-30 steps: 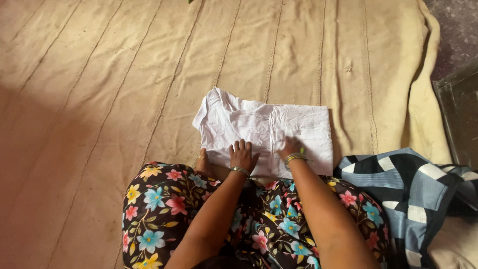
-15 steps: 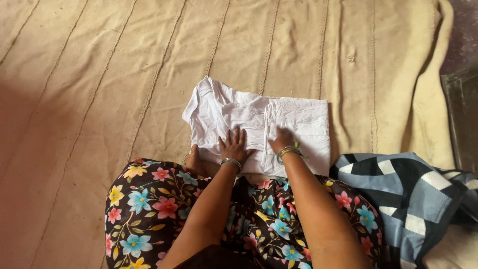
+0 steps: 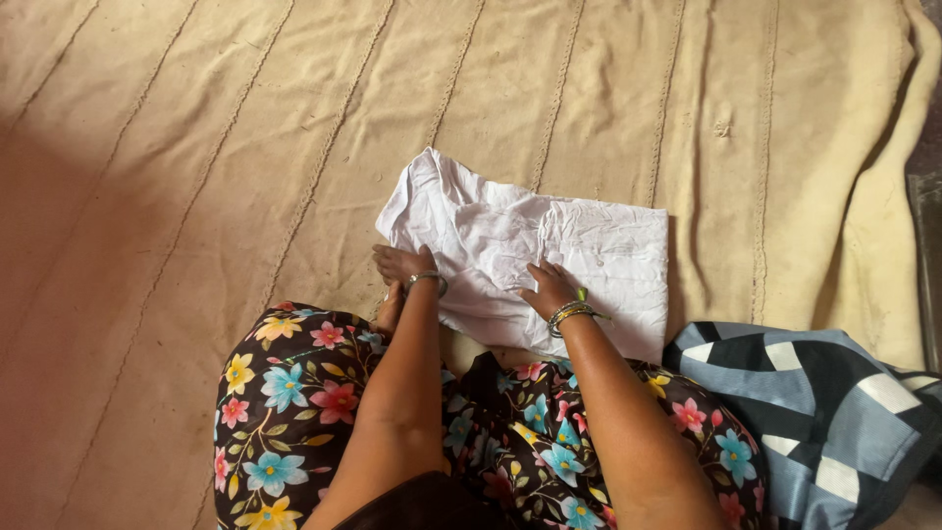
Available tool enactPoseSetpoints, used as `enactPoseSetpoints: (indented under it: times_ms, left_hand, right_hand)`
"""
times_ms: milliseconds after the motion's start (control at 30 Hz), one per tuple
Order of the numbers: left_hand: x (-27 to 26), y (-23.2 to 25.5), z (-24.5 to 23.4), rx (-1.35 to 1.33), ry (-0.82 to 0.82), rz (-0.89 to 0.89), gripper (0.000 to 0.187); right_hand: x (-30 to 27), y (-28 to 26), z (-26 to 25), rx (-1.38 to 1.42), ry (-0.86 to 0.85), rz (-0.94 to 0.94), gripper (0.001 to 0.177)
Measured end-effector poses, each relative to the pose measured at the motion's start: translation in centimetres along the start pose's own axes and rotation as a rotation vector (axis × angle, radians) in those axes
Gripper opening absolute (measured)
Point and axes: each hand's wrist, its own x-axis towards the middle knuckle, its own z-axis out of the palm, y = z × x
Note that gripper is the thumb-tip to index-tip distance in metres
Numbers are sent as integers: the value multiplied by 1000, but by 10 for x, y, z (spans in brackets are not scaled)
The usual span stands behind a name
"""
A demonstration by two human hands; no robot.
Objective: The person folds a white shirt on a blanket on the floor, smoothing the fabric, folding in the sleeves and sides, and creating a neat square shape.
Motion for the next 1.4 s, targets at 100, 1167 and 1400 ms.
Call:
enactPoseSetpoints:
  times_ms: [100,1167,1400]
  left_hand:
    - [12,1,-2,-52,-228,-191,112]
    - [-48,23,12,-846,-800,-7,78]
    - [-167,99,-12,-276,-636,692,80]
  right_hand:
    - [1,0,0,-7,-12,4,75]
    - [33,19,-20,1596,232,280,99]
    - [-45,8,-171,1973,670,39,79]
